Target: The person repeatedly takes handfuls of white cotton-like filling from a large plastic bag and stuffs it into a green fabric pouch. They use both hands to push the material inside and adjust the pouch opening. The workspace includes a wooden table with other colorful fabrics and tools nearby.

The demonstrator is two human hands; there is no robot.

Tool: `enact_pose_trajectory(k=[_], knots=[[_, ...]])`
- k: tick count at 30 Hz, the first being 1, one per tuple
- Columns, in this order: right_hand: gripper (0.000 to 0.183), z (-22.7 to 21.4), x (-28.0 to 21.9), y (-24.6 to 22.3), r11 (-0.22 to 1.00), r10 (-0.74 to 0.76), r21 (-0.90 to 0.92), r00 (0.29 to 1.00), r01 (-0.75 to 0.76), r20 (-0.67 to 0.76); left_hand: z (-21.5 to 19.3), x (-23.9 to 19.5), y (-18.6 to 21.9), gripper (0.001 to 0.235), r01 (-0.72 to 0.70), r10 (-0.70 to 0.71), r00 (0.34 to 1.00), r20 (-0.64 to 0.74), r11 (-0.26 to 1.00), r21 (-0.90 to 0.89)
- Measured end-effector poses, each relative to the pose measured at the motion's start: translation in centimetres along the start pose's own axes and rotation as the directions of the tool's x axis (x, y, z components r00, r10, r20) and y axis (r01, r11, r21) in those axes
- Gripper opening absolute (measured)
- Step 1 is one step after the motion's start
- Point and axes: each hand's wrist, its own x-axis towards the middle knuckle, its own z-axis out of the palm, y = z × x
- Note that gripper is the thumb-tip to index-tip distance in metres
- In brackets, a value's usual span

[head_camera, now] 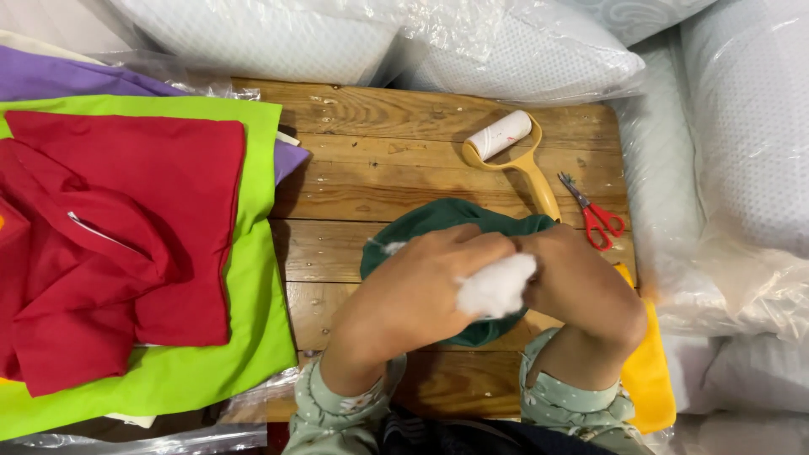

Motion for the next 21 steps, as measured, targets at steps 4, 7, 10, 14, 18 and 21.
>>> enact_pose_trajectory(k=[4, 7, 10, 14, 18, 21], knots=[[0.012, 1.5, 3.0, 0.0, 0.98, 0.197, 0.012, 0.976, -0.199, 0.089, 1.9, 1.8, -2.4, 0.028, 0.272, -0.278, 0.96, 0.022, 0.951, 0.147], [0.012, 0.8, 4.4, -1.0, 0.992, 0.123, 0.001, 0.984, -0.124, 0.127, 1.9, 2.7, -5.1, 0.031, 0.44, -0.462, 0.886, 0.023, 0.856, 0.271], [0.046, -1.7, 4.2, -3.3, 0.988, 0.09, 0.114, 0.988, -0.105, 0.126, 2.1, 3.5, -8.0, 0.042, 0.514, -0.537, 0.843, -0.033, 0.787, 0.341], [0.082, -2.0, 3.8, -4.9, 0.977, 0.13, 0.149, 0.977, -0.155, 0.168, 1.2, 3.0, -8.2, 0.02, 0.473, -0.444, 0.881, -0.165, 0.804, 0.359], [0.105, -1.6, 2.8, -5.3, 0.987, 0.111, 0.1, 0.98, -0.128, 0.164, -1.8, 1.7, -3.0, 0.01, 0.292, -0.186, 0.919, -0.348, 0.913, 0.283], [0.107, -3.0, 1.4, -7.0, 0.944, 0.08, 0.315, 0.995, -0.096, 0.064, -2.4, 0.2, -2.0, 0.017, 0.216, -0.068, 0.903, -0.423, 0.925, 0.313]])
